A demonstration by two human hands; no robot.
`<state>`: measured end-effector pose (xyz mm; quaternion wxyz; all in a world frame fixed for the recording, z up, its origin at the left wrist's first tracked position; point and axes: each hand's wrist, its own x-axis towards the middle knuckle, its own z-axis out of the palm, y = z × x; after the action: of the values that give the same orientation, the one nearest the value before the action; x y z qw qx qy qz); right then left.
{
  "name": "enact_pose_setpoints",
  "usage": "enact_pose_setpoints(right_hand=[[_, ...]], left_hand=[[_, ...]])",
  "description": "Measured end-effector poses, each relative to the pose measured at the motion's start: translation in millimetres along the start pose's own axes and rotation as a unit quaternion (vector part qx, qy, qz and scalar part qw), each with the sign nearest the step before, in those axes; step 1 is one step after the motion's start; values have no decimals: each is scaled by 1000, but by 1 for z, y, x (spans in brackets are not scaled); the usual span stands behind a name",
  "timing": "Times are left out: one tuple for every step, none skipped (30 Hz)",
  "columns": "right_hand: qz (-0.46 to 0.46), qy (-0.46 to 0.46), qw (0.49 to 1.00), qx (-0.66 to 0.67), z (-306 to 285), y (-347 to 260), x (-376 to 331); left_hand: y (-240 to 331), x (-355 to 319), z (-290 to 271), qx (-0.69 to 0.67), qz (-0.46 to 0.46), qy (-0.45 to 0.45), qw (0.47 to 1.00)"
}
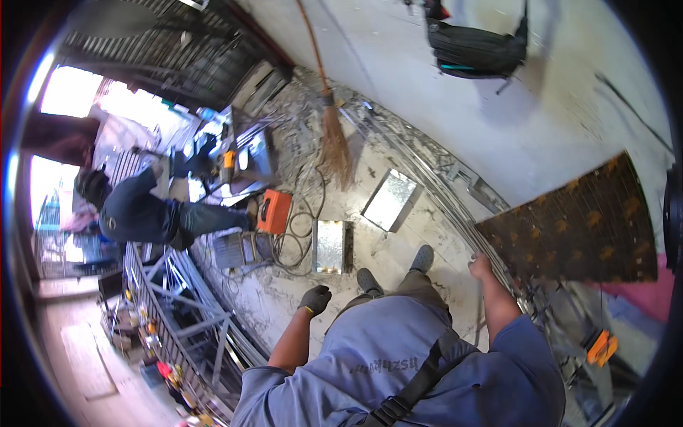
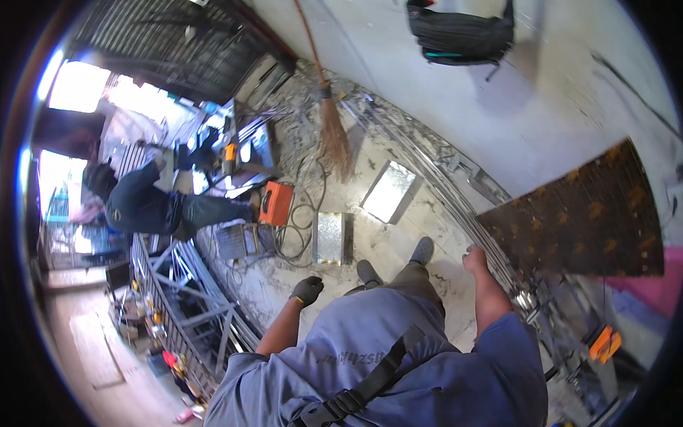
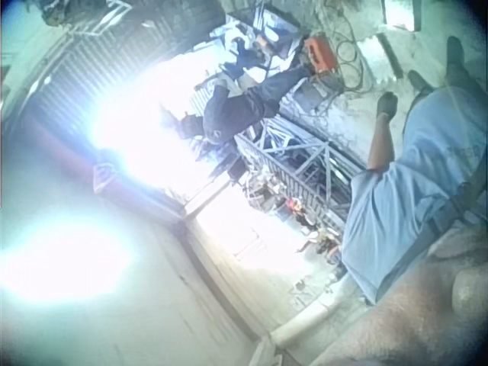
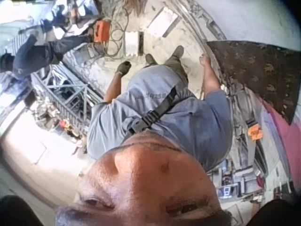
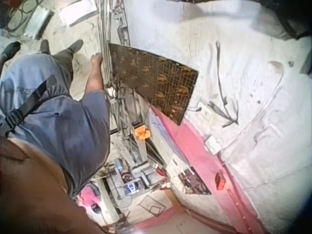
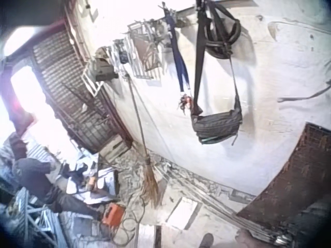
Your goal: Preparing and aligning metal plates on a slatted workbench using locking pliers.
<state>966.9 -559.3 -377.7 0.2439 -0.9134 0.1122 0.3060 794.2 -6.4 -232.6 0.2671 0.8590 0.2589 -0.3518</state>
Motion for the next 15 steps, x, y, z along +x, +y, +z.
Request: enact_pose_setpoints(right_hand=[[-13, -16, 1000, -20, -2, -7, 3], [-23, -21, 999, -29, -2, -11, 5], [-48, -39, 997, -48, 0, -17, 5], [-73, -57, 994, -66, -1, -24, 8], [-79, -58, 992, -73, 0, -31, 9], [-106, -80, 988, -84, 5, -39, 8], [-125, -101, 983, -93, 10, -44, 4], [-121, -102, 983, -92, 14, -50, -2], [-139, -111, 981, -74, 17, -57, -5], [-148, -116, 981, -54, 19, -59, -8], [-176, -99, 977, -69, 29, -50, -6], [-201, -83, 973, -82, 37, -38, -6], [-159, -72, 984, -38, 43, -41, -12], [-143, -57, 988, -14, 48, -40, -18], [-122, -43, 991, 39, 55, -30, -23]], left_hand=[[5, -6, 3, -12, -10, 8, 1000], [9, -10, 7, -36, -1, 14, 999], [11, -16, 11, -60, 9, 20, 998], [7, -19, 19, -74, 5, 30, 997], [1, -24, 26, -82, 1, 34, 996], [-6, -30, 33, -73, -16, 40, 996], [-13, -33, 40, -61, -29, 41, 997], [-27, -37, 52, -59, -28, 37, 997], [-41, -40, 64, -41, -58, 4, 997], [-50, -40, 72, -17, -83, -34, 996], [-45, -40, 73, 37, -74, -68, 994], [-45, -38, 73, 107, -18, -113, 988], [-52, -38, 76, 177, 37, -160, 971], [-52, -35, 83, 198, 58, -186, 961], [-60, -29, 80, 230, 86, -189, 951]])
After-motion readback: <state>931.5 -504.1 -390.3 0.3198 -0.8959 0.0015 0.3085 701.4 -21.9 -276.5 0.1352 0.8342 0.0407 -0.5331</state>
